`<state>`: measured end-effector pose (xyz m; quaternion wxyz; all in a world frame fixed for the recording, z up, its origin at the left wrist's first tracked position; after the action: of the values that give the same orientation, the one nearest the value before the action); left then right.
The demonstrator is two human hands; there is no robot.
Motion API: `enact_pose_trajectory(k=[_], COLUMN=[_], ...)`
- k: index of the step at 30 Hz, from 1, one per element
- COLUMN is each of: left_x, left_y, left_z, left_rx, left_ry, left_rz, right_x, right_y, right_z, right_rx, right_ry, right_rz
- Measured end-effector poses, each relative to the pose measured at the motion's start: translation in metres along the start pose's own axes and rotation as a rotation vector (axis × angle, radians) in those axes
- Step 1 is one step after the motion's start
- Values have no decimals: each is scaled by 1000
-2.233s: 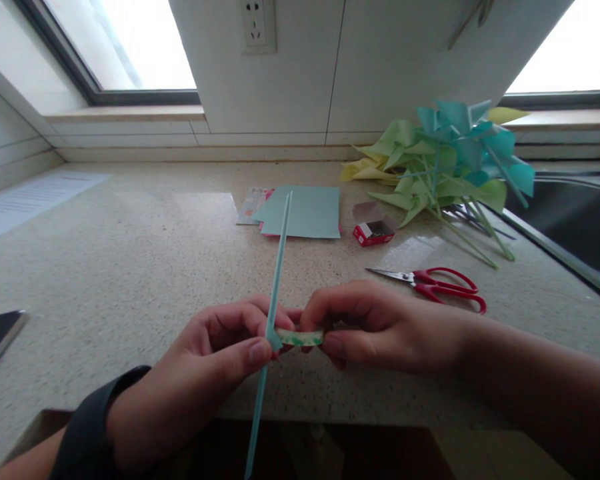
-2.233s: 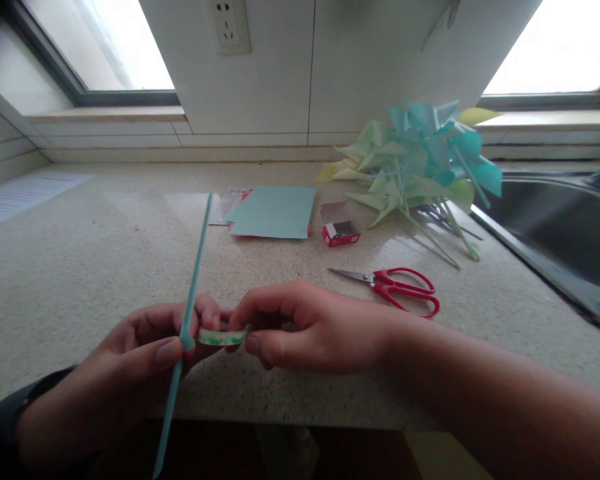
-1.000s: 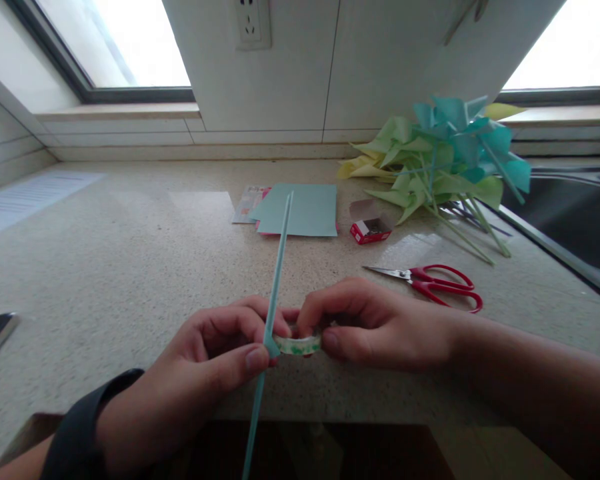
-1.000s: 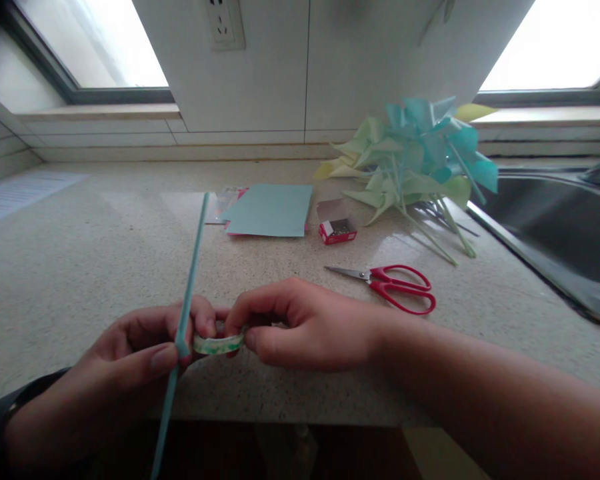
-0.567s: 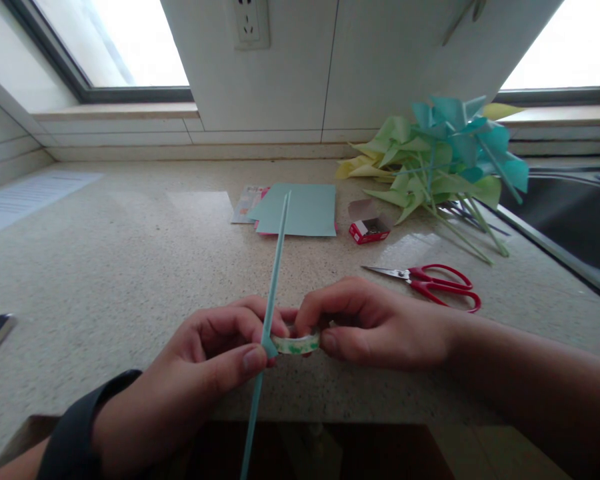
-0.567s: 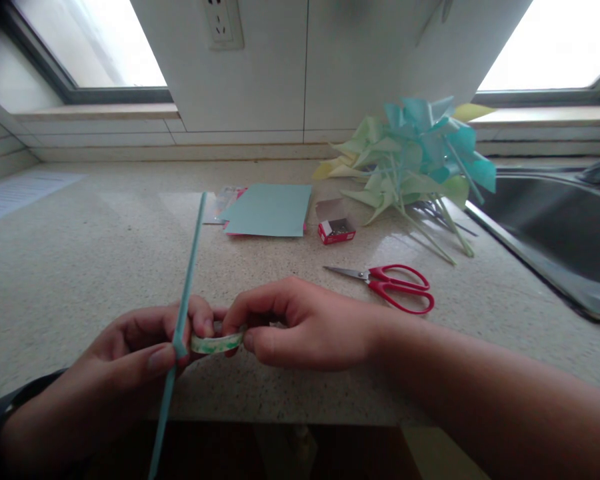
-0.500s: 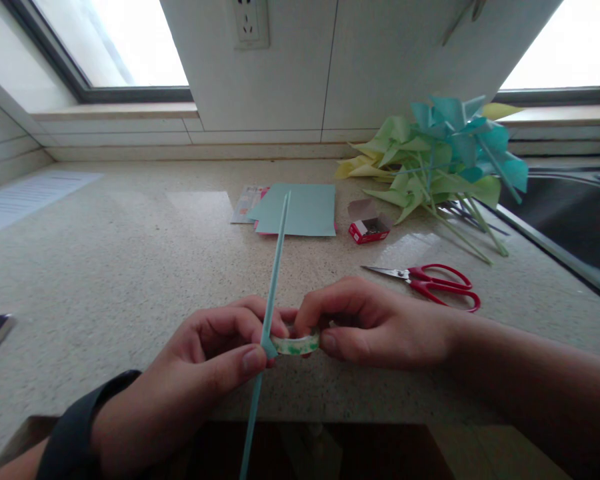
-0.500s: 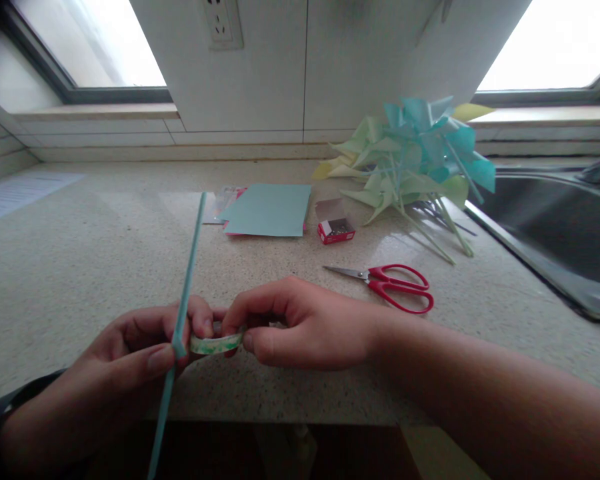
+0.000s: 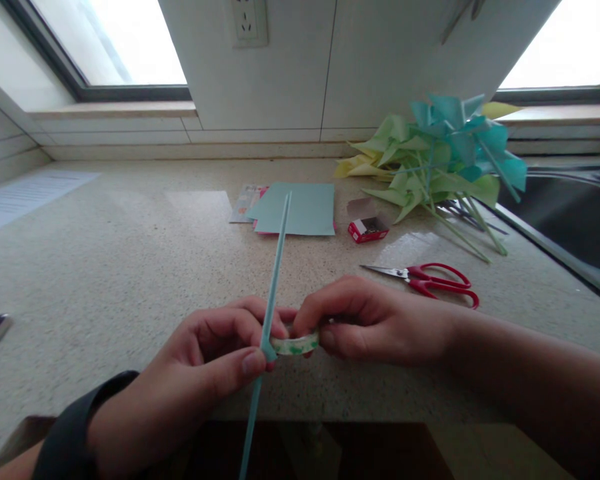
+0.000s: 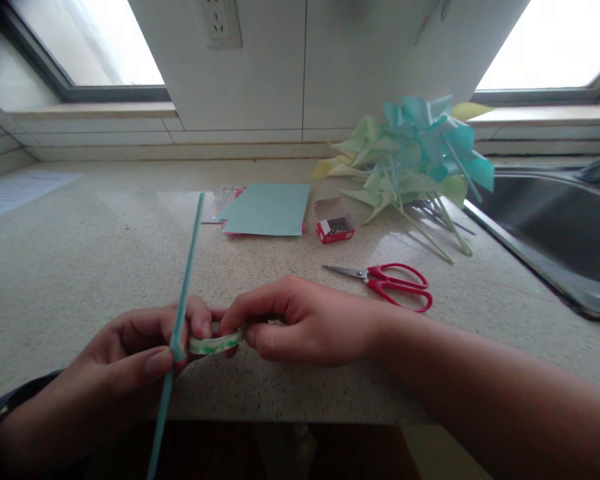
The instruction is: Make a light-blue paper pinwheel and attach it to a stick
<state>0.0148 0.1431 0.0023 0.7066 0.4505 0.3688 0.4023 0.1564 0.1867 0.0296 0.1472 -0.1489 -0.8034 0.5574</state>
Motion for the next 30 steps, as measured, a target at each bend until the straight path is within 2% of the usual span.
enact_pose_trajectory(k=[9, 18, 20, 25, 30], left_x=[2, 4, 4, 2, 0], left_y=[-1, -2, -3, -5, -5], left_z=[-2, -2, -5, -12, -12], left_rx=[-29, -43, -35, -51, -46], left_ry=[17, 33, 56, 125, 145], left_rz=[-12, -29, -27, -13, -8], right_x=[-3, -1, -1, -3, -2], right_y=[-1, 2, 3, 9, 13], right_z=[2, 3, 1, -10, -13], right_rx=[292, 265, 269, 346, 324], right_ry=[0, 19, 62, 285, 307], right_rz=[109, 103, 98, 112, 179])
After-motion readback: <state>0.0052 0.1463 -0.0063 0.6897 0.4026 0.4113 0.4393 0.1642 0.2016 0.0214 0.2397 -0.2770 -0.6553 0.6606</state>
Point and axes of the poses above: each hand's wrist, its own x-axis towards the middle knuckle, its own z-axis out of the palm, y = z × x, the point moved 7 cm from there along x, towards the middle knuckle, and after that the axes turned 3 degrees about -x, right-handed, at the moved point
